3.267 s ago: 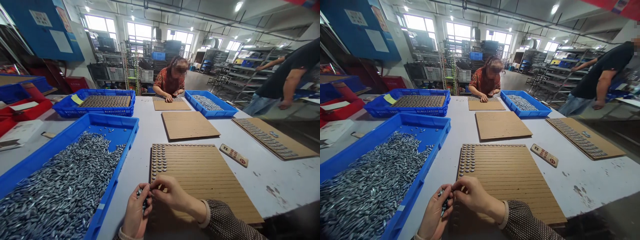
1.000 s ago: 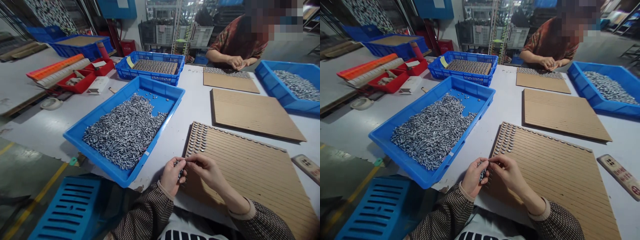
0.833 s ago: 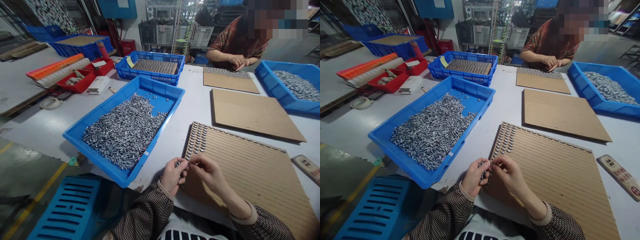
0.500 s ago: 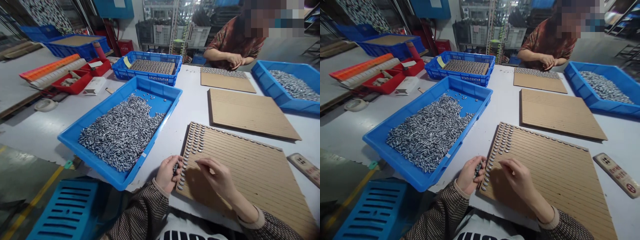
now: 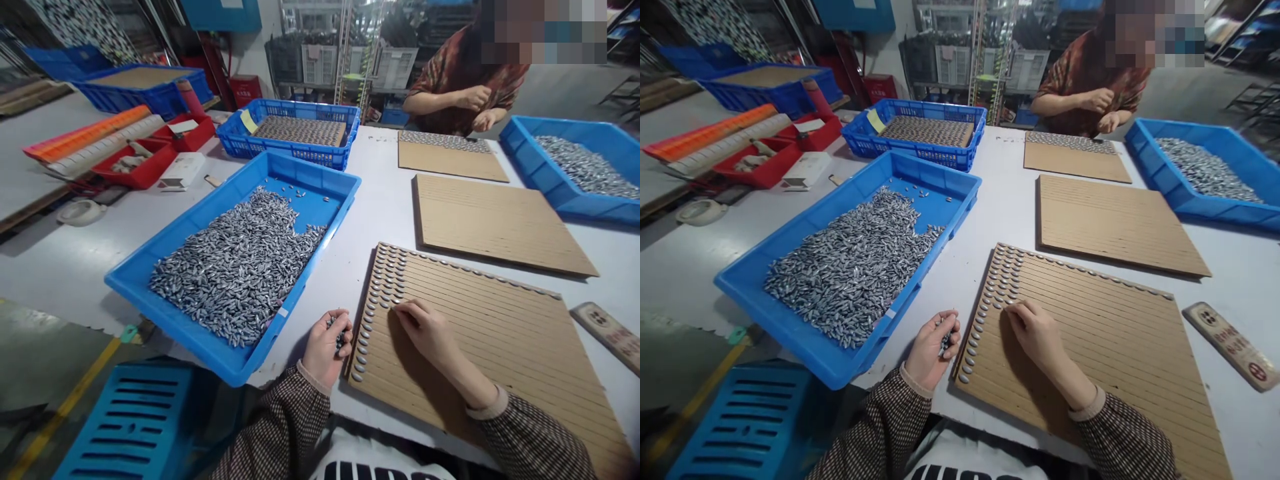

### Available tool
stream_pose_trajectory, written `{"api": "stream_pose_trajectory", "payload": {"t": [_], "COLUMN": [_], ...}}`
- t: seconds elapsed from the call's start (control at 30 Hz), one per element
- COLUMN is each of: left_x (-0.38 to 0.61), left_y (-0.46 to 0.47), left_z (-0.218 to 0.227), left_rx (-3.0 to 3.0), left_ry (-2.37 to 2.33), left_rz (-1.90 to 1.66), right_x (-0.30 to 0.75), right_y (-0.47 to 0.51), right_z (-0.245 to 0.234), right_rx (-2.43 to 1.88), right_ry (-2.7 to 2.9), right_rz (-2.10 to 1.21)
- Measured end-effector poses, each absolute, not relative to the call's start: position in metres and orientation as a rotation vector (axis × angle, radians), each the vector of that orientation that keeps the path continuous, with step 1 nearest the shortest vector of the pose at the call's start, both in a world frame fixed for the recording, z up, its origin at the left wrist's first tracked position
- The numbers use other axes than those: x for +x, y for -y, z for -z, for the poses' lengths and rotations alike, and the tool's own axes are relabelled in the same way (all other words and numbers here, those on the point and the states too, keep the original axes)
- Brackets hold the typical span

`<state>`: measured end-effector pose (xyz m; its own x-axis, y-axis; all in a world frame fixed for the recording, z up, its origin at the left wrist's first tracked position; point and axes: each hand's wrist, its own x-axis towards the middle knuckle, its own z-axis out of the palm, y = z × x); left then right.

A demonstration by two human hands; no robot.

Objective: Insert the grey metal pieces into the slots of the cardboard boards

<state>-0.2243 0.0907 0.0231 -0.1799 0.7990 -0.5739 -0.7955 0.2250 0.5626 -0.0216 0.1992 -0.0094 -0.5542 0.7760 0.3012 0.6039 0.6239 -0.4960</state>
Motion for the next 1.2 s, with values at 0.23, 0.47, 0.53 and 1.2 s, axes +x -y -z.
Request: {"api": "stream_pose_trajectory", "payload": {"t": [0.23,0.47,0.53,1.2], "left_x": [-0.223,-0.222,-0.219,-0.213], "left_y": [-0.09,-0.087,-0.086,-0.085], "left_z": [-0.023,-0.029,-0.03,-0.037], "left_rx": [-0.004,0.023,0.037,0.083], "left_ry": [-1.034,-1.039,-1.04,-1.043], "left_rz": [-1.412,-1.386,-1.383,-1.273], "right_x": [-0.025,-0.03,-0.039,-0.053], "right_y": [-0.198,-0.191,-0.182,-0.148], "right_z": [0.005,-0.012,-0.023,-0.027], "right_rx": [-1.132,-1.13,-1.075,-0.988], "right_ry": [2.456,2.397,2.33,2.1], "right_rz": [-0.259,-0.402,-0.644,-0.865]}}
